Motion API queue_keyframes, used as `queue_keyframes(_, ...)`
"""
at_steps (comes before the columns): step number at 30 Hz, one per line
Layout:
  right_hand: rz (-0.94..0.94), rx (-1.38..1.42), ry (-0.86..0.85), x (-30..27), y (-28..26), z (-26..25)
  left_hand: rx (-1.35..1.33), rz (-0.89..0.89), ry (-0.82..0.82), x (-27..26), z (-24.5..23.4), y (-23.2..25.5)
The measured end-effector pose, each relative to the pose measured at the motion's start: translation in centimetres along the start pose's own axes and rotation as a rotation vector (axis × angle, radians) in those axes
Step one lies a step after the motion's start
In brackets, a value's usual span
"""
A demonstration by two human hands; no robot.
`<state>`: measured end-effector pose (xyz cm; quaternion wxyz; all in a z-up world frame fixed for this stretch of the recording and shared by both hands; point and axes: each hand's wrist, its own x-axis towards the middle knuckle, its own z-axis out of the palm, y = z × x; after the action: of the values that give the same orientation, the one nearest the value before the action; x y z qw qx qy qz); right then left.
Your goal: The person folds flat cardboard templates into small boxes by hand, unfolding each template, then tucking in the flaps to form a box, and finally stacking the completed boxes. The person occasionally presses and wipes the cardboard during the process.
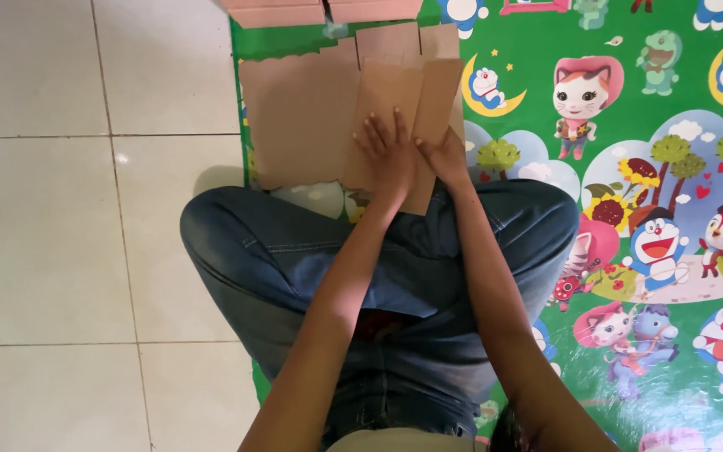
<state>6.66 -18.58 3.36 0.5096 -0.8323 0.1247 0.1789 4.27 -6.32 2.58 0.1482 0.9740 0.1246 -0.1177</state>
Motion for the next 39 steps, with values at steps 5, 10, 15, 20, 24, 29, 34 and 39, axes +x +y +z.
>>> queue_keyframes(5, -0.042, -0.065, -0.023, -0.4, -0.8, -0.1, -0.162, 0.085, -0.119, -0.7, -1.3, -1.9)
queue_keyframes(10, -0.039, -0.100, -0.019, -0.1, -0.7, -0.1, -0.374, 0.123, -0.182, -1.1, -2.4, -3.2)
queue_keyframes(15, -0.041, -0.058, -0.016, 0.2, 0.1, 0.2, -0.330, 0.146, -0.219, -0.4, -1.3, -4.0)
queue_keyframes(20, -0.068, -0.107, 0.038, 0.4, 0.5, 0.5, -0.127, 0.279, -0.208, 0.2, -2.7, -6.0)
queue_keyframes(24, -0.142, -0.149, 0.117, 0.2, -0.5, 1.8, -0.077, 0.369, -0.160, -0.3, -3.1, -8.1)
queue_keyframes(29, -0.491, -0.714, 0.338, -0.2, -1.6, 2.5, -0.073, 0.349, 0.202, 0.1, 1.8, -9.8)
queue_keyframes(34, -0.510, -0.919, 0.058, -2.0, -4.5, 3.3, -0.148, 0.289, 0.116, 0.2, -0.4, -10.3)
queue_keyframes(39, -0.568, -0.959, 0.047, -0.3, -4.7, 3.7, -0.172, 0.284, 0.095, 0.1, -1.8, -9.9)
